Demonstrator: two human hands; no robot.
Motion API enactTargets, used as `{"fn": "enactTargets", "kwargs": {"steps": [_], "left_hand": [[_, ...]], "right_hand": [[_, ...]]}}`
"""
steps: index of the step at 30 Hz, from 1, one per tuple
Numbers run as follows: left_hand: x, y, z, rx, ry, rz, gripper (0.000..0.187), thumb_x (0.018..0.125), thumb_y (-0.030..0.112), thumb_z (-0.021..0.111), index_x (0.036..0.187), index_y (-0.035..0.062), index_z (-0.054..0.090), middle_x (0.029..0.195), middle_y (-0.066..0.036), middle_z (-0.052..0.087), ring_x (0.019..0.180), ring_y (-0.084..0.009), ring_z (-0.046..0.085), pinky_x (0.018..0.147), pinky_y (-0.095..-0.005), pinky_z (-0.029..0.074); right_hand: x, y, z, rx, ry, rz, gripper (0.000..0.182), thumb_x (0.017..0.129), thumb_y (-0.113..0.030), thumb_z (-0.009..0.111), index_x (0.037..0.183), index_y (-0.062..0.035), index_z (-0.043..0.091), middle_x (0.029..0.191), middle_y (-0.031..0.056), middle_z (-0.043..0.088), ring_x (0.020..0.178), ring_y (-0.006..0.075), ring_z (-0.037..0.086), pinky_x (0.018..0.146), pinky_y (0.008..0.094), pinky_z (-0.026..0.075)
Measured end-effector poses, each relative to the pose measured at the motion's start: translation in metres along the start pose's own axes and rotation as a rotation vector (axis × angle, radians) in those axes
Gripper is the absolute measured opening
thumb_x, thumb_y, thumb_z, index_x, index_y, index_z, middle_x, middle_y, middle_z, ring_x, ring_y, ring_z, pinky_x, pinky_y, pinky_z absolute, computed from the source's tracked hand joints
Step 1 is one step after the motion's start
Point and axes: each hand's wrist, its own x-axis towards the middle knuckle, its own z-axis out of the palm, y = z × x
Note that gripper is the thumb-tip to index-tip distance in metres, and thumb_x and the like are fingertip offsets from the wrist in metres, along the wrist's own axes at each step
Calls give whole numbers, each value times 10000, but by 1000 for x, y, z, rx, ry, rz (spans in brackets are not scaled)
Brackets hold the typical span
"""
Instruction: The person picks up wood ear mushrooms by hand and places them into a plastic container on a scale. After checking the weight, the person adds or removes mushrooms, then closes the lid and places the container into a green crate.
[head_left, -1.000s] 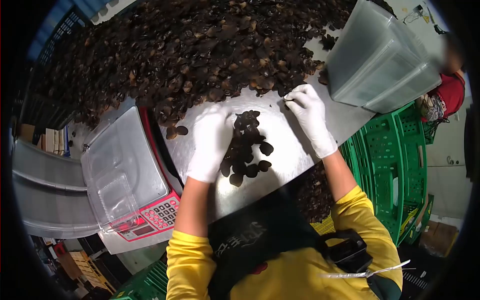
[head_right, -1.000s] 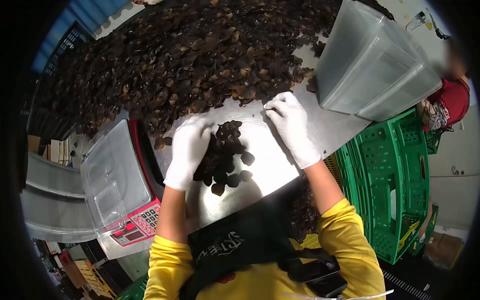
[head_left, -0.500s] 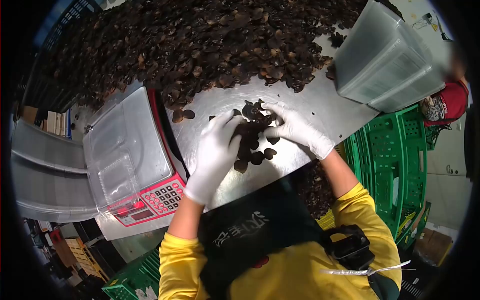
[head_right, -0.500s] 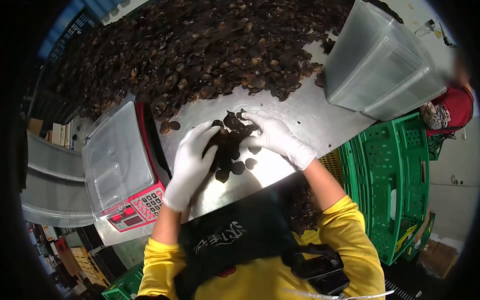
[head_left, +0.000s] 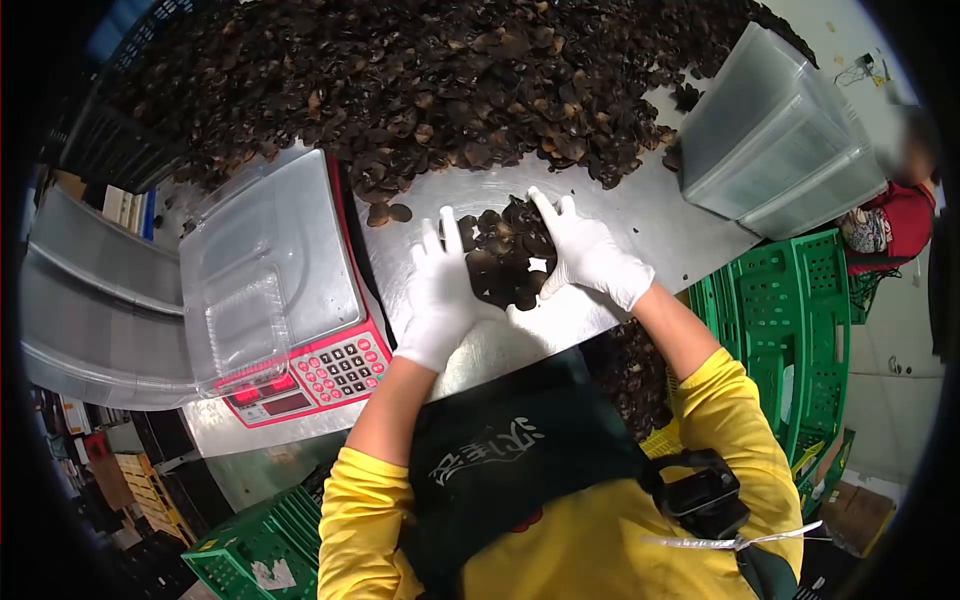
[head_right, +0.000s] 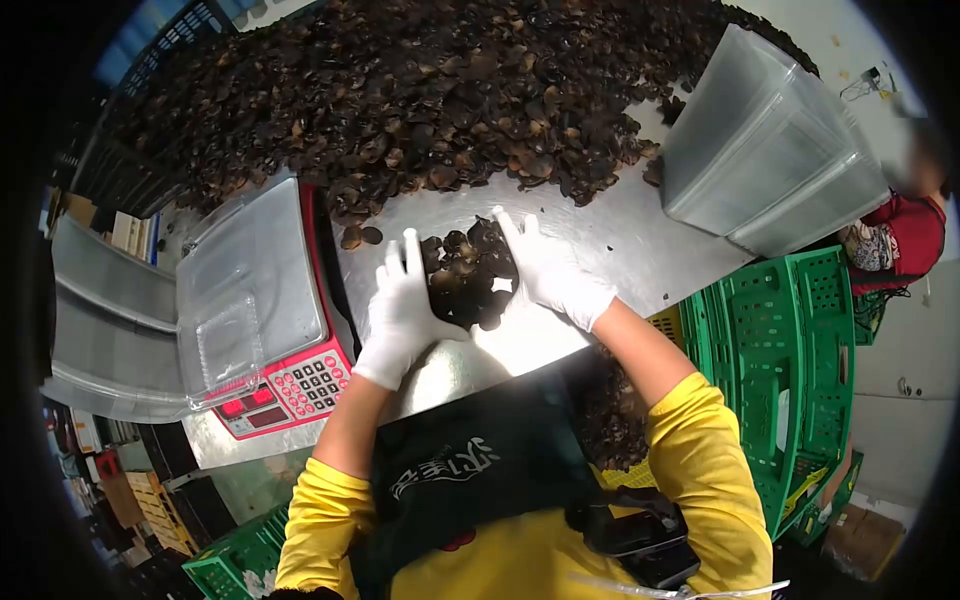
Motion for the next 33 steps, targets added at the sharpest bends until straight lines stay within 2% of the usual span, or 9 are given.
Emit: {"fn": "enactTargets", "kwargs": {"steps": [2, 10, 13, 16, 19, 24, 26, 29, 33], "left_hand": [[12, 0, -2, -7, -136, 108, 1483, 371, 444, 938, 1506, -8, 97, 1344, -250, 385, 1138, -401, 484, 905, -423, 519], [12, 7, 7, -112, -132, 148, 1265, 399, 331, 917, 1452, 18, 292, 1203, -214, 444, 1084, -390, 506, 877, -437, 522], [6, 12, 19, -307, 12, 149, 974, 566, 202, 836, 1405, 71, 359, 1175, -218, 447, 1043, -414, 529, 827, -450, 522], [14, 18, 29, -503, 27, 115, 828, 609, 177, 804, 1332, 90, 412, 1181, -208, 447, 990, -409, 562, 832, -447, 513], [23, 19, 36, -588, 25, 111, 656, 660, 142, 772, 1232, 89, 456, 1153, -193, 475, 943, -395, 588, 820, -440, 503], [34, 16, 58, -812, 93, 158, 518, 720, 115, 742, 1170, 80, 488, 1081, -190, 528, 944, -389, 592, 800, -432, 498], [23, 14, 41, -794, 332, 289, 462, 741, 82, 719, 1146, 68, 499, 1069, -181, 547, 945, -388, 591, 804, -433, 494], [-6, 0, -27, -704, 360, 190, 517, 706, 46, 727, 1172, 51, 504, 1089, -190, 541, 990, -387, 567, 847, -427, 484], [-56, -56, -127, -547, 485, 128, 576, 679, -18, 722, 1213, 54, 519, 1106, -166, 561, 1064, -346, 570, 914, -390, 477]], "right_hand": [[10, -5, -5, -49, -78, -45, 1411, 389, -352, 960, 1511, -103, 141, 1243, 279, 429, 954, 445, 610, 802, 436, 520], [8, -13, 4, 17, -60, -226, 1234, 445, -266, 947, 1464, -140, 262, 1270, 281, 407, 1050, 469, 567, 924, 441, 487], [4, -21, 12, 134, -27, -148, 1018, 557, -188, 876, 1420, -107, 341, 1313, 270, 395, 1002, 441, 598, 836, 428, 525], [9, -18, 29, 195, 28, -90, 762, 703, -111, 751, 1379, -77, 402, 1389, 241, 375, 931, 378, 649, 709, 404, 573], [10, -21, 19, 575, 72, -25, 580, 692, -143, 785, 1208, -39, 541, 1065, 215, 583, 1008, 378, 589, 878, 410, 480], [13, -22, 14, 808, 15, 79, 523, 704, -115, 764, 1173, -15, 556, 1046, 214, 628, 970, 319, 622, 849, 357, 486], [6, -37, 0, 616, 108, -58, 486, 782, -111, 728, 1225, -35, 543, 1081, 135, 612, 919, 236, 639, 732, 323, 546], [-1, -79, -34, 614, 213, -251, 614, 696, -61, 767, 1254, -30, 513, 1148, 144, 581, 1049, 276, 602, 923, 327, 467], [17, -169, -54, 661, 317, -712, 575, 678, -58, 745, 1208, -10, 529, 1096, 177, 581, 1045, 336, 602, 880, 366, 496]]}}
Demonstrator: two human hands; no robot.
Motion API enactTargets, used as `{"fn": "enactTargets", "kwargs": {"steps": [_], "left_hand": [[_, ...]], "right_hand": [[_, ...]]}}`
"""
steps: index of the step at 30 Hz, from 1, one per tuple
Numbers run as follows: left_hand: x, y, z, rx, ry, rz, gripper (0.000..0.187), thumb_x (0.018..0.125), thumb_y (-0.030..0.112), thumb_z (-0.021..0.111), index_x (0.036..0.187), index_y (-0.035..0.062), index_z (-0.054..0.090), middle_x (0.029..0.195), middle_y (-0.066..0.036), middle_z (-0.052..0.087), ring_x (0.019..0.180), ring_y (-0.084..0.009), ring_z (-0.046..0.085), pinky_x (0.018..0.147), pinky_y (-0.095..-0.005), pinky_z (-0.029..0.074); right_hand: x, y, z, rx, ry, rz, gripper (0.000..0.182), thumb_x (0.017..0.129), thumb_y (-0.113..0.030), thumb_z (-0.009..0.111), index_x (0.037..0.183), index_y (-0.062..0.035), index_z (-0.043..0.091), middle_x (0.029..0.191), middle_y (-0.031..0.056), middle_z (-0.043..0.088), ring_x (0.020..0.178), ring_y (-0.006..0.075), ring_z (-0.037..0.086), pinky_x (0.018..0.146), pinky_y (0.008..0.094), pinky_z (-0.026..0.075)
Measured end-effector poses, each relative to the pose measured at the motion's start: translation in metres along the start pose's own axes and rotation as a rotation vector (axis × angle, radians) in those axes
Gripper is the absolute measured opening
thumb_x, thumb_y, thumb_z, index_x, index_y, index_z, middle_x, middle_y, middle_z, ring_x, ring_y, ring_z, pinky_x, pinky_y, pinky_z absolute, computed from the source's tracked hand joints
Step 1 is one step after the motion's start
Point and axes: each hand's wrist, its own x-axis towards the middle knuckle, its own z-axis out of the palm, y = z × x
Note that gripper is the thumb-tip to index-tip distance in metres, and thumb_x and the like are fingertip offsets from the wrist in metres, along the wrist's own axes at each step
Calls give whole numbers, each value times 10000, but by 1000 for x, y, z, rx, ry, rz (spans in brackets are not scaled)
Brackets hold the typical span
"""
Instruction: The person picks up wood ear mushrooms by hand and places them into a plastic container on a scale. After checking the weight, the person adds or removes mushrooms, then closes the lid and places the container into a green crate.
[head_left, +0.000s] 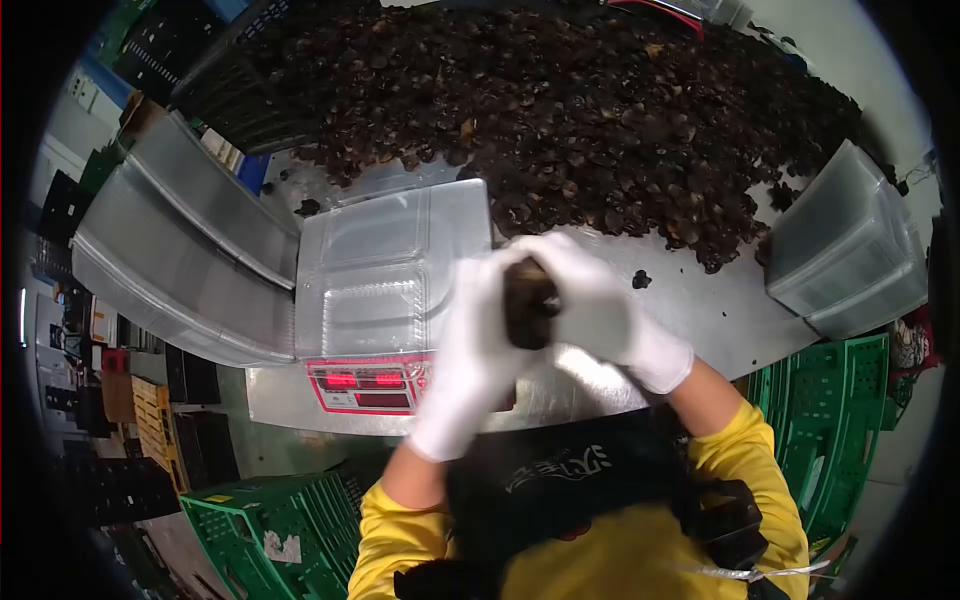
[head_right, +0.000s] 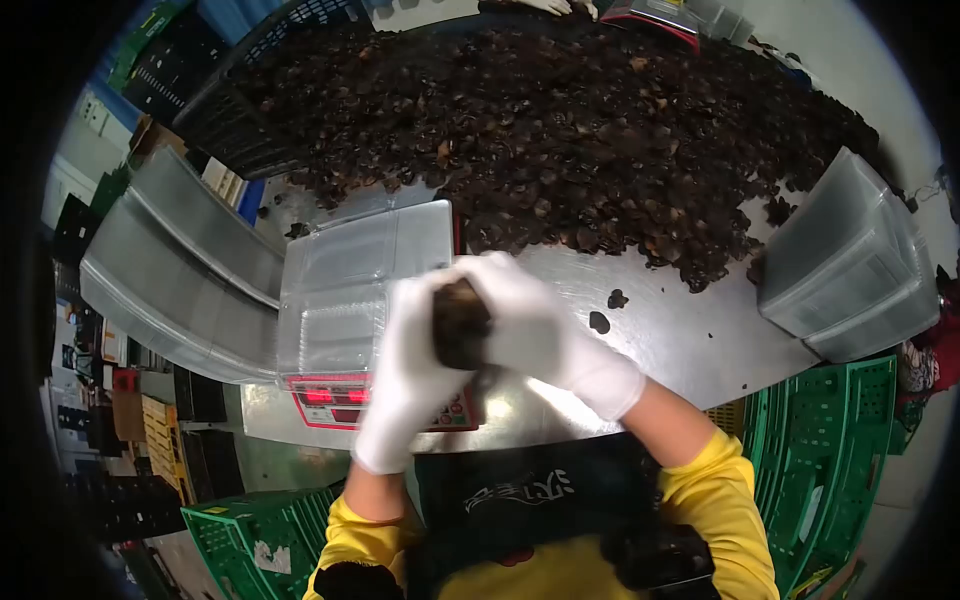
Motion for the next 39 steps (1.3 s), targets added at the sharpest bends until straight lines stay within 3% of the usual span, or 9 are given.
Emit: {"fn": "enactTargets", "kwargs": {"steps": [5, 7, 16, 17, 23, 27, 31, 36, 39], "left_hand": [[-17, -61, -104, 5, -43, -241, 666, 609, -62, 746, 1219, 46, 501, 1137, -67, 568, 1055, -164, 556, 964, -301, 437], [-22, -87, -121, 28, -103, -298, 639, 604, -37, 750, 1196, 45, 524, 1088, -123, 564, 1043, -257, 574, 945, -327, 448], [-39, -122, -136, 193, -205, -359, 1046, 539, -69, 813, 1464, 64, 343, 1390, -133, 455, 1268, -285, 479, 1070, -358, 410], [-41, -118, -138, 194, -205, -370, 1054, 530, -63, 819, 1464, 76, 350, 1396, -128, 457, 1273, -287, 475, 1072, -358, 408], [-30, -101, -149, 477, -207, -240, 1019, 517, -50, 822, 1435, 97, 406, 1426, -132, 456, 1281, -318, 461, 1080, -384, 397], [-26, -95, -146, 561, -249, -193, 903, 588, 0, 810, 1409, 87, 444, 1361, -153, 514, 1275, -319, 467, 1090, -427, 366], [-19, -35, -86, 305, 123, -226, 552, 737, -30, 694, 1273, 55, 593, 1239, -133, 601, 1170, -295, 552, 1025, -411, 414], [-32, 8, 83, -122, -541, 175, 265, 792, 111, 659, 1051, 58, 662, 1153, -150, 633, 1066, -323, 596, 914, -398, 482], [-55, 1, 192, -2, -441, 419, 211, 750, 41, 599, 954, 9, 643, 992, -167, 612, 964, -323, 585, 815, -384, 494]], "right_hand": [[82, -19, 115, -46, -270, 88, 517, 698, -199, 774, 1119, 6, 556, 1070, 193, 613, 991, 357, 627, 841, 387, 533], [102, -30, 134, -237, -491, 146, 526, 691, -218, 765, 1103, 30, 551, 1047, 212, 620, 962, 350, 644, 808, 400, 547], [58, -32, 81, -313, -252, -83, 514, 751, -141, 679, 1236, -62, 528, 1002, 112, 602, 805, 307, 661, 682, 395, 547], [35, 10, 72, -115, 50, -265, 454, 780, -156, 657, 1218, -71, 575, 1026, 103, 612, 807, 288, 657, 687, 404, 540], [-54, 114, -44, -830, -146, 490, 121, 801, -139, 630, 896, -76, 672, 943, 151, 644, 889, 324, 649, 770, 414, 527], [-100, 127, -55, -686, -143, 466, 458, 835, -337, 695, 1245, -145, 624, 1087, 142, 601, 992, 319, 615, 860, 399, 501], [-112, 134, -38, -638, -35, 425, 346, 785, -254, 725, 1112, -147, 681, 1082, 96, 610, 926, 290, 626, 823, 390, 514], [-116, 148, -46, -274, 175, 488, 185, 756, -116, 654, 930, -74, 701, 918, 114, 627, 815, 311, 638, 749, 377, 520], [-119, 139, -64, -339, 190, 531, 173, 761, -37, 670, 932, -17, 689, 855, 86, 603, 691, 176, 594, 663, 303, 490]]}}
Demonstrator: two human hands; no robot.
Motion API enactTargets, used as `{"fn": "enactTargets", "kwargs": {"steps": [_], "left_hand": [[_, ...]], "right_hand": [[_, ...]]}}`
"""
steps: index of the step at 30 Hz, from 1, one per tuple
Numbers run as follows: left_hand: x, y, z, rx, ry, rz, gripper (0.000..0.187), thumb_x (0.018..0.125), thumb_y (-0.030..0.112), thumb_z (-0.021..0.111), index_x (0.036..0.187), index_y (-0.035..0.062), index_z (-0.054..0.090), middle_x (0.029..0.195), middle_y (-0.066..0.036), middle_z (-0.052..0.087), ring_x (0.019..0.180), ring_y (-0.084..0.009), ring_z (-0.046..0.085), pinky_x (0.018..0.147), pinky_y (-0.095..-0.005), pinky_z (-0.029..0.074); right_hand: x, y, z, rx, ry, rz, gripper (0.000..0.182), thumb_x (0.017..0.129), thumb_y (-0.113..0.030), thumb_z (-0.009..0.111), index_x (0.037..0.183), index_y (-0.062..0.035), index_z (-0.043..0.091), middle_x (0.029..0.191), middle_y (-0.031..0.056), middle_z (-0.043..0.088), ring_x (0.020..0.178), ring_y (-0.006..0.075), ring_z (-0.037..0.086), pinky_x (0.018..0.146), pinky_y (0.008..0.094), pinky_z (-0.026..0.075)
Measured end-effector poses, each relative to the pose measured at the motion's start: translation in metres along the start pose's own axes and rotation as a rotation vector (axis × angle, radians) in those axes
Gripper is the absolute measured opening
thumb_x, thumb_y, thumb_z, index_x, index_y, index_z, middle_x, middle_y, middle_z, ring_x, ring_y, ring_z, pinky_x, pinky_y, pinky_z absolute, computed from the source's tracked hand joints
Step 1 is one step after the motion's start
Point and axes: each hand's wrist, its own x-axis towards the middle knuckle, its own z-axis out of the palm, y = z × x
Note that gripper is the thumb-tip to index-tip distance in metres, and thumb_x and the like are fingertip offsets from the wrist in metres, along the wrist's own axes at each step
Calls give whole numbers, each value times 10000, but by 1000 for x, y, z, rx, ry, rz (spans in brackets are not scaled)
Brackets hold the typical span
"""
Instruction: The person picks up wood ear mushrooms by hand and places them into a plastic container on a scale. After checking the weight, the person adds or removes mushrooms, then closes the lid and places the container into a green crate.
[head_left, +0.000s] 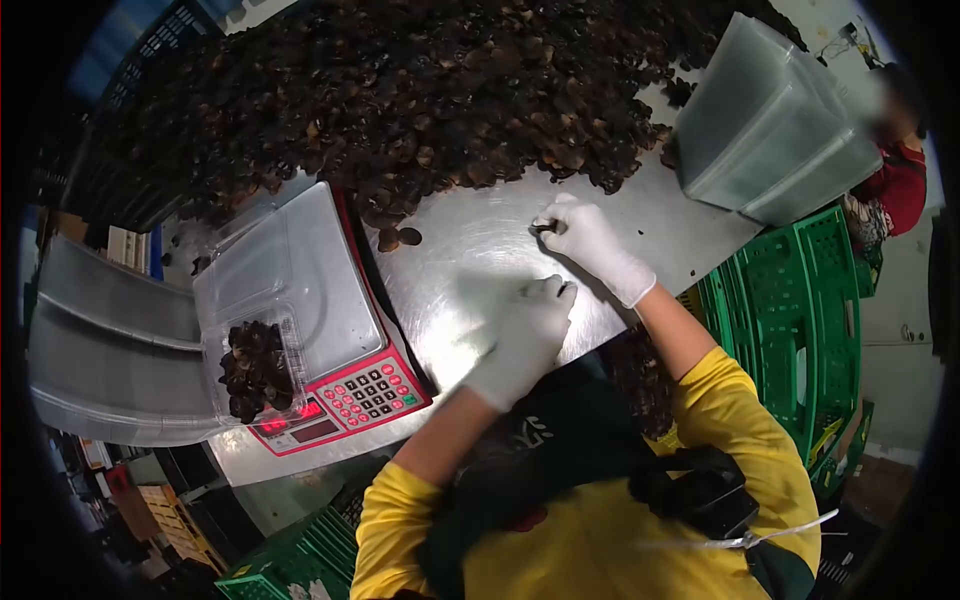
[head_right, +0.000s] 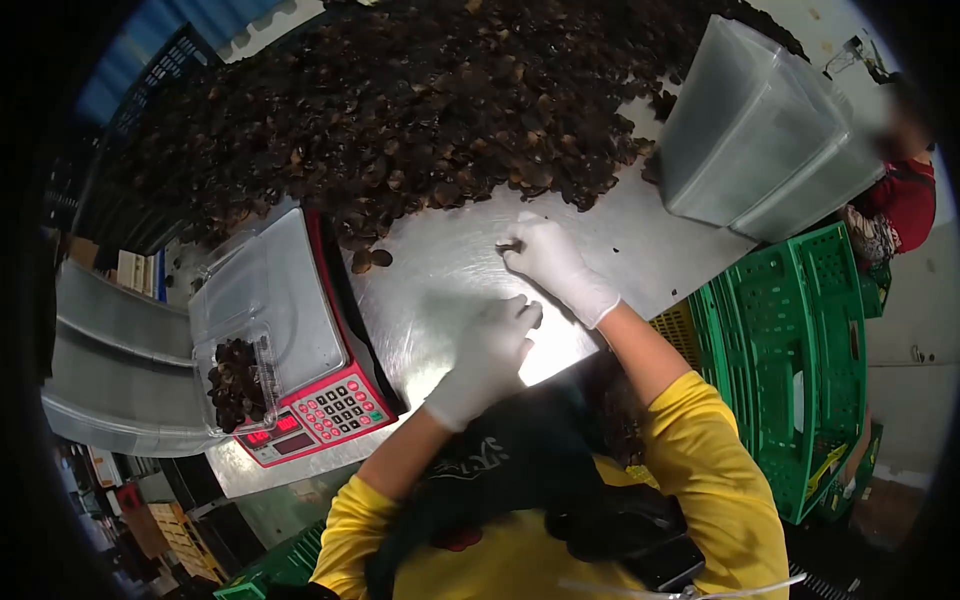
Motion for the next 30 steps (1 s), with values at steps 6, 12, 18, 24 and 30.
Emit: {"fn": "enactTargets", "kwargs": {"steps": [6, 12, 18, 24, 30], "left_hand": [[-1, -15, 24, -618, 196, -388, 122, 842, 69, 607, 953, 22, 629, 910, -74, 631, 839, -188, 628, 751, -307, 517], [-23, 1, -103, -1909, 370, -853, 262, 822, -36, 670, 1070, 0, 594, 1065, -77, 639, 953, -169, 635, 852, -288, 514], [-90, 17, -199, -1478, 844, -817, 163, 898, 71, 570, 1046, 4, 581, 948, -97, 600, 698, -93, 517, 505, -169, 391], [-136, -56, -252, 279, 784, -720, 145, 849, -40, 609, 987, 2, 629, 958, -83, 609, 890, -204, 593, 807, -298, 472], [-138, -71, -235, 575, 635, -617, 285, 849, 158, 700, 1087, 12, 642, 1055, -129, 642, 989, -305, 570, 910, -398, 443]], "right_hand": [[-25, -19, -19, 298, 110, 81, 128, 753, -10, 663, 876, 20, 678, 797, 52, 574, 683, 112, 530, 632, 247, 435], [-45, -137, -19, 329, -244, -218, 291, 746, -65, 730, 1032, -84, 683, 948, 73, 629, 755, 160, 628, 687, 259, 506], [51, -153, 16, 322, -61, -394, 254, 801, -85, 660, 1055, -68, 670, 964, 90, 642, 761, 186, 624, 678, 286, 508], [198, -124, 108, -454, -4, -417, 655, 753, -436, 730, 1328, -173, 557, 1386, 147, 481, 1315, 303, 415, 1066, 465, 339], [173, -127, 118, -603, -320, -456, 636, 722, -515, 713, 1260, -195, 599, 1304, 133, 520, 1302, 294, 426, 1125, 553, 237]]}}
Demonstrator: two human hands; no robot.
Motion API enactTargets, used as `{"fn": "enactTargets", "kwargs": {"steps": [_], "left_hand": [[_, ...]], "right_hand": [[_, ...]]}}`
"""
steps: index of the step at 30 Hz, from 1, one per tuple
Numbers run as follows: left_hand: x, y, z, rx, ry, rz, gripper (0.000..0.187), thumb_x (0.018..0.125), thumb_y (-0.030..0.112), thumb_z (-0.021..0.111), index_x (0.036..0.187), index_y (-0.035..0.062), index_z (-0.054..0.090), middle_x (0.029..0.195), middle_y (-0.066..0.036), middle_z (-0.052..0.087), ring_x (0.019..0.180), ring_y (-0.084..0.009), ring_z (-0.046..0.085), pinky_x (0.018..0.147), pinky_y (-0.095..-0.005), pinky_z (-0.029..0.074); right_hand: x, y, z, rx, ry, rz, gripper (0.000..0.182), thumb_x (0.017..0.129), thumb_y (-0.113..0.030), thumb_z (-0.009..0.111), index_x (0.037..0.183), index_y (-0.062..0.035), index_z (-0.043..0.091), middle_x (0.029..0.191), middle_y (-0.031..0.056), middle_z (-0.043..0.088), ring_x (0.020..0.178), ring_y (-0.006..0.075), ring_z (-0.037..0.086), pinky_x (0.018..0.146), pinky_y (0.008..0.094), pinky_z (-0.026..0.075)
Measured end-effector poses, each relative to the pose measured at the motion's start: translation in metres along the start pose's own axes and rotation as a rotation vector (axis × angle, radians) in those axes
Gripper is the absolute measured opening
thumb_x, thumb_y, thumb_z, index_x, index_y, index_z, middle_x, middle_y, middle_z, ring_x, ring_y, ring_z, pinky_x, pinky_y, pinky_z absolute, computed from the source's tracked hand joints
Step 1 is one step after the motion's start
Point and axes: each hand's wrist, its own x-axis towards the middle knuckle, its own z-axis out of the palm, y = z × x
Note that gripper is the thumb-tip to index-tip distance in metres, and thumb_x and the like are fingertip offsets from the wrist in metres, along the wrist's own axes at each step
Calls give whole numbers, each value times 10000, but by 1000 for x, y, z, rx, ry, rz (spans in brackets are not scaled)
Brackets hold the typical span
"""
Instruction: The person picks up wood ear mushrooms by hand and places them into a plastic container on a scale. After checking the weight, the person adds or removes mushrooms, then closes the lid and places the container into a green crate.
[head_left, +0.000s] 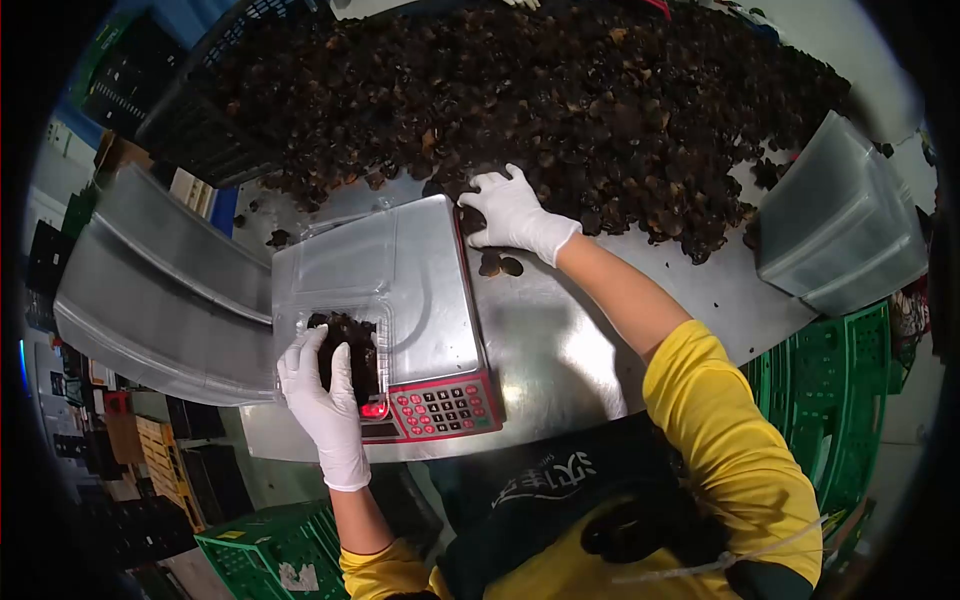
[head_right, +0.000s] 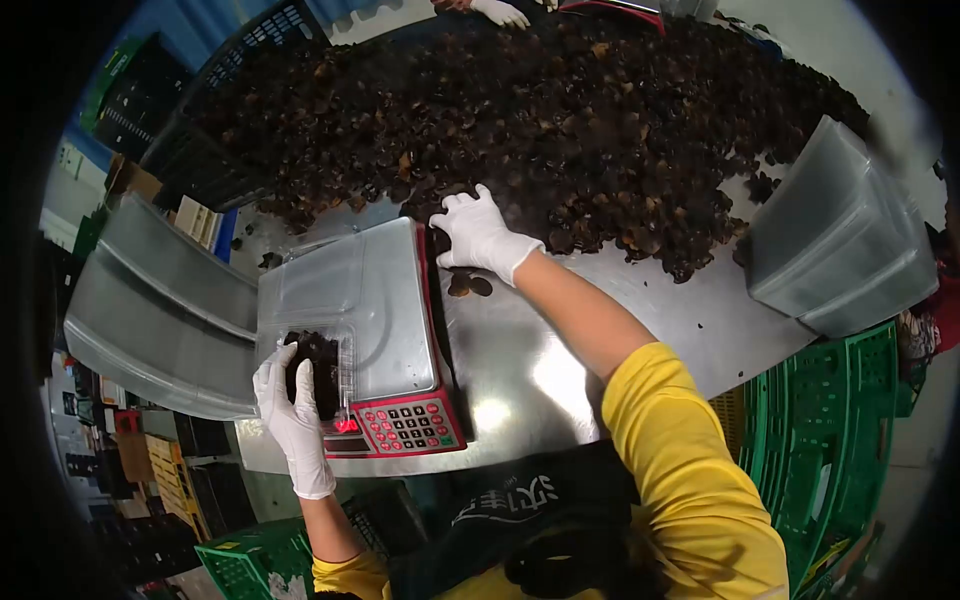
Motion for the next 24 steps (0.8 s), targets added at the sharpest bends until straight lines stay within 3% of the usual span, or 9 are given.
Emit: {"fn": "enactTargets", "kwargs": {"steps": [2, 8, 11, 14, 15, 17, 19, 22, 24], "left_hand": [[0, 6, 5, 19, -9, -22, 291, 857, 170, 693, 1095, 10, 639, 1053, -133, 642, 993, -311, 568, 909, -399, 444], [5, 18, 12, 123, -80, -149, 340, 862, 220, 691, 1124, 12, 632, 1096, -151, 628, 1037, -334, 560, 910, -422, 441], [5, 34, 11, 222, 148, -49, 360, 842, 182, 699, 1148, 6, 627, 1213, -179, 576, 1110, -359, 544, 941, -451, 439], [-5, 75, 5, -32, 111, 117, 334, 838, 62, 660, 1168, 23, 624, 1223, -157, 590, 1128, -335, 555, 978, -421, 438], [-12, 87, 8, -144, -49, 194, 386, 814, 78, 675, 1187, 7, 607, 1232, -181, 574, 1139, -362, 544, 988, -442, 430], [-28, 117, 27, -373, -370, 222, 477, 798, 115, 691, 1245, 4, 566, 1272, -192, 551, 1168, -389, 529, 996, -451, 425], [-53, 142, 60, -483, -602, 164, 588, 805, 163, 699, 1330, 5, 487, 1349, -204, 493, 1224, -404, 489, 1016, -447, 409], [-87, 151, 104, -452, -696, 175, 713, 806, 208, 709, 1395, -31, 388, 1424, -249, 390, 1291, -424, 411, 1062, -460, 363], [-92, 151, 109, -424, -718, 190, 763, 808, 226, 712, 1414, -55, 343, 1452, -271, 338, 1321, -429, 371, 1086, -465, 335]], "right_hand": [[-33, 1, 1, -1, 189, -64, 553, 673, -419, 751, 1153, -166, 640, 1170, 119, 561, 1185, 284, 500, 1093, 541, 287], [-138, 37, 17, -25, 272, -54, 325, 738, -210, 706, 1055, -147, 672, 1087, 74, 582, 1120, 251, 523, 1075, 504, 312], [-180, 40, -7, 105, 207, 47, 277, 748, -184, 708, 1019, -132, 695, 1093, 65, 598, 1083, 242, 542, 1043, 453, 345], [-171, 37, -18, 297, 362, 75, 248, 752, -196, 717, 992, -131, 708, 1116, 55, 611, 1048, 242, 563, 982, 396, 387], [-153, 35, -16, 290, 468, 51, 210, 755, -177, 729, 959, -126, 722, 1119, 50, 627, 980, 247, 598, 877, 385, 439], [-98, 32, -11, 280, 569, -63, 319, 775, -194, 699, 1088, -131, 687, 1136, 63, 627, 1012, 282, 606, 845, 397, 476], [-41, 17, -9, 282, 528, -64, 498, 748, -242, 711, 1222, -119, 617, 1256, 140, 583, 1136, 317, 570, 936, 413, 469], [24, 6, 9, 123, 171, -28, 780, 695, -390, 757, 1388, -155, 487, 1416, 142, 455, 1328, 308, 412, 1074, 416, 353], [25, -1, 6, 48, -48, -9, 796, 689, -421, 769, 1388, -167, 486, 1357, 129, 505, 1286, 290, 457, 1047, 406, 352]]}}
